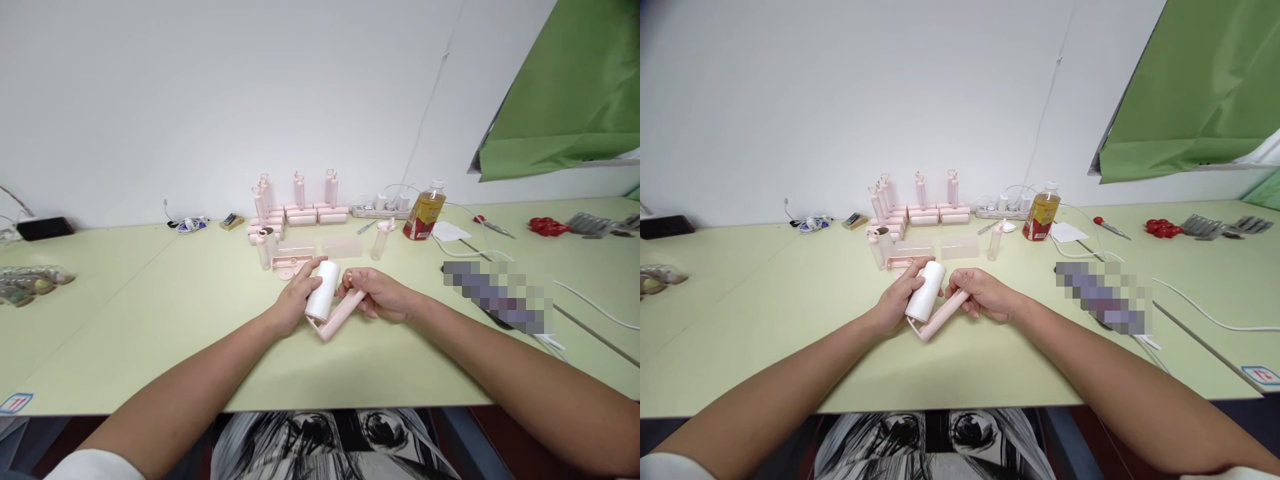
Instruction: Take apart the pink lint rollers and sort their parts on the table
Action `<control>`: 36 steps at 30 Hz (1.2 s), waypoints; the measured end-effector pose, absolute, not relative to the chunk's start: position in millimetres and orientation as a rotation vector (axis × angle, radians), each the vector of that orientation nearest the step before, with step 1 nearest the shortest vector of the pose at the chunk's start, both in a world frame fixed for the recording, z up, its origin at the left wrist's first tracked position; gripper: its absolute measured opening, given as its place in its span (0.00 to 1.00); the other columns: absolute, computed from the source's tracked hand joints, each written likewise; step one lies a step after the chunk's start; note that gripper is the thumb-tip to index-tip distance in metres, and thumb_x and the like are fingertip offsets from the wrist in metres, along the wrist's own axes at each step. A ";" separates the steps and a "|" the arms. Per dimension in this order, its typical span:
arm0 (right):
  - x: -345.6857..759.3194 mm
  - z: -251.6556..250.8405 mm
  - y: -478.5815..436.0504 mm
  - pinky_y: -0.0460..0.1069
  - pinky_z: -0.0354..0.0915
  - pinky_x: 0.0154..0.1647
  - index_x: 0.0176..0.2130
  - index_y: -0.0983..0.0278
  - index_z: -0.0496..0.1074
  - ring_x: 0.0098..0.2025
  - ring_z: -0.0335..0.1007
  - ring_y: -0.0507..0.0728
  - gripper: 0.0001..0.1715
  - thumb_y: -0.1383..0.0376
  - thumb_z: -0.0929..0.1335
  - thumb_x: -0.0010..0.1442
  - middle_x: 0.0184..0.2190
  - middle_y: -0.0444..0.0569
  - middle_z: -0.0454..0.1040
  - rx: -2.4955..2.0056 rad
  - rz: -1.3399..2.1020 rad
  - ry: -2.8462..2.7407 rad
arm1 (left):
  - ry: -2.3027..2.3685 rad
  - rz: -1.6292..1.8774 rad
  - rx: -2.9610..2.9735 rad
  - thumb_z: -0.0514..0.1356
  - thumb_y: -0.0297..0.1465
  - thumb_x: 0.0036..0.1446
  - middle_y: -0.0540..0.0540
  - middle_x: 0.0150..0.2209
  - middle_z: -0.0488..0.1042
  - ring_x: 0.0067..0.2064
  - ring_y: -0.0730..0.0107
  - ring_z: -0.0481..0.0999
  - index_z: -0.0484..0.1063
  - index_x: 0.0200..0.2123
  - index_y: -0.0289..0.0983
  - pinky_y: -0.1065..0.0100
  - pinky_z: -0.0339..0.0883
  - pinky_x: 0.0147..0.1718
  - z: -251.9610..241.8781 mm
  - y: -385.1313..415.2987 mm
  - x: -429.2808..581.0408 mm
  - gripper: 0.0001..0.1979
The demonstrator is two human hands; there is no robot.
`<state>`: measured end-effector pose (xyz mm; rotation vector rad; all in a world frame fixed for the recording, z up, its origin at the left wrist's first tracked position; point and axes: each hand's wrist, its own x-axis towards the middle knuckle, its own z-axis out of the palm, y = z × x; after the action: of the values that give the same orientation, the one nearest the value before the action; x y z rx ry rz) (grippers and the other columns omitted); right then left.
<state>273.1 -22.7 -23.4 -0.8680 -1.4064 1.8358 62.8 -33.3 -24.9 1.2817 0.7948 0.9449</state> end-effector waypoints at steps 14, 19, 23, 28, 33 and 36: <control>270.2 -26.5 -20.0 0.43 0.69 0.18 0.36 0.66 0.70 0.20 0.65 0.48 0.32 0.41 0.71 0.50 0.23 0.44 0.71 -0.816 1.737 -1.398 | 0.699 0.855 2.162 0.60 0.28 0.51 0.44 0.63 0.64 0.59 0.46 0.66 0.55 0.67 0.44 0.51 0.56 0.58 -12.4 -29.7 41.6 0.39; 272.2 -27.8 -17.0 0.45 0.72 0.19 0.35 0.67 0.71 0.23 0.69 0.50 0.31 0.41 0.69 0.54 0.25 0.47 0.72 -0.839 1.815 -1.334 | 0.703 0.838 2.179 0.60 0.26 0.48 0.45 0.59 0.69 0.56 0.47 0.67 0.64 0.62 0.45 0.51 0.57 0.57 -12.0 -26.2 42.4 0.35; 274.6 -26.1 -15.1 0.43 0.71 0.18 0.33 0.68 0.71 0.23 0.68 0.49 0.25 0.47 0.72 0.54 0.24 0.46 0.71 -0.861 1.831 -1.367 | 0.776 0.822 2.172 0.61 0.26 0.47 0.44 0.53 0.74 0.52 0.47 0.69 0.68 0.59 0.46 0.52 0.60 0.54 -12.9 -27.3 46.0 0.33; 278.7 -22.6 -14.8 0.44 0.73 0.23 0.36 0.68 0.69 0.23 0.69 0.49 0.29 0.46 0.74 0.51 0.24 0.44 0.71 -0.810 1.893 -1.392 | 0.820 0.843 2.324 0.58 0.36 0.58 0.45 0.50 0.75 0.47 0.54 0.72 0.67 0.60 0.46 0.61 0.63 0.47 -11.2 -29.3 49.4 0.25; 281.9 -24.5 -14.6 0.48 0.76 0.29 0.31 0.66 0.65 0.24 0.72 0.50 0.30 0.46 0.76 0.46 0.25 0.44 0.73 -0.854 1.858 -1.442 | 0.806 0.847 2.341 0.55 0.43 0.61 0.44 0.47 0.77 0.44 0.57 0.73 0.71 0.55 0.44 0.63 0.62 0.43 -9.0 -30.3 50.4 0.21; 280.3 -25.9 -16.7 0.50 0.77 0.31 0.29 0.66 0.64 0.26 0.73 0.51 0.30 0.46 0.76 0.45 0.24 0.43 0.71 -0.867 1.810 -1.515 | 0.821 0.842 2.293 0.56 0.45 0.60 0.44 0.43 0.77 0.41 0.58 0.73 0.74 0.49 0.40 0.65 0.62 0.39 -9.8 -28.8 50.7 0.20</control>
<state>280.3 -16.7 -25.9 -0.8675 -1.5149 1.8101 50.7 -28.8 -9.8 2.2933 0.8214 0.8424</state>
